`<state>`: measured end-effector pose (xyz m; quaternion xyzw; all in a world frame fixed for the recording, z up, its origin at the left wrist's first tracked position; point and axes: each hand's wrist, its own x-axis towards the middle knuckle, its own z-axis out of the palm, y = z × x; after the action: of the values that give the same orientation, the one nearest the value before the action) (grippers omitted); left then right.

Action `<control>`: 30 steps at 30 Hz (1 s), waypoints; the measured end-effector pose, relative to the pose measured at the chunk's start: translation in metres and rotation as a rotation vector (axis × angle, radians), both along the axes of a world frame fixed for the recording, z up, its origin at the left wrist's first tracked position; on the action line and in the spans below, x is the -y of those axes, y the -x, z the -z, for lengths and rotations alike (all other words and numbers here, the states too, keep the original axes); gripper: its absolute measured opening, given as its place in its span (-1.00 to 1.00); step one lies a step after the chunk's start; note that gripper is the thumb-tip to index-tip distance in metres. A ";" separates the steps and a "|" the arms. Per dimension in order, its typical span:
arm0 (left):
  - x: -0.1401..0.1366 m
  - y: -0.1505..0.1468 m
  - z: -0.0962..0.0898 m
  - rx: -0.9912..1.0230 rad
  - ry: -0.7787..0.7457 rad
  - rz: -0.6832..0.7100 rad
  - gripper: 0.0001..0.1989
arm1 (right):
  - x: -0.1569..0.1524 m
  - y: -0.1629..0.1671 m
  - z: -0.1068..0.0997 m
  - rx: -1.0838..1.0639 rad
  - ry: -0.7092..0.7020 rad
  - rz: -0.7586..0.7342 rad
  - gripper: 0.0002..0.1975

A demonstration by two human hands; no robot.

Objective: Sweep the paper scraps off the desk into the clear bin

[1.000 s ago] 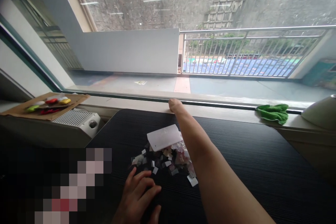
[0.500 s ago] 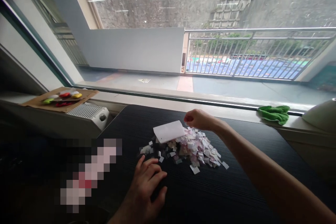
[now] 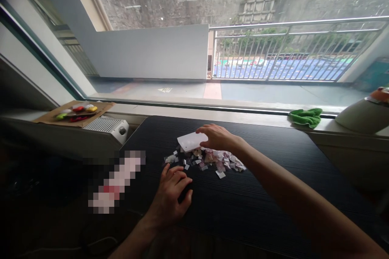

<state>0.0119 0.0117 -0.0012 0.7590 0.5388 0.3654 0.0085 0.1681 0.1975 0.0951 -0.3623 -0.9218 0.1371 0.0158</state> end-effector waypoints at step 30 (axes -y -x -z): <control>0.001 0.003 -0.003 -0.076 0.001 0.012 -0.85 | 0.121 -0.130 0.003 -0.285 -0.152 0.274 -0.66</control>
<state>0.0086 0.0108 0.0015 0.7756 0.5342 0.3362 -0.0093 0.2976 0.0761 0.0920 -0.4590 -0.8600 0.1137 0.1917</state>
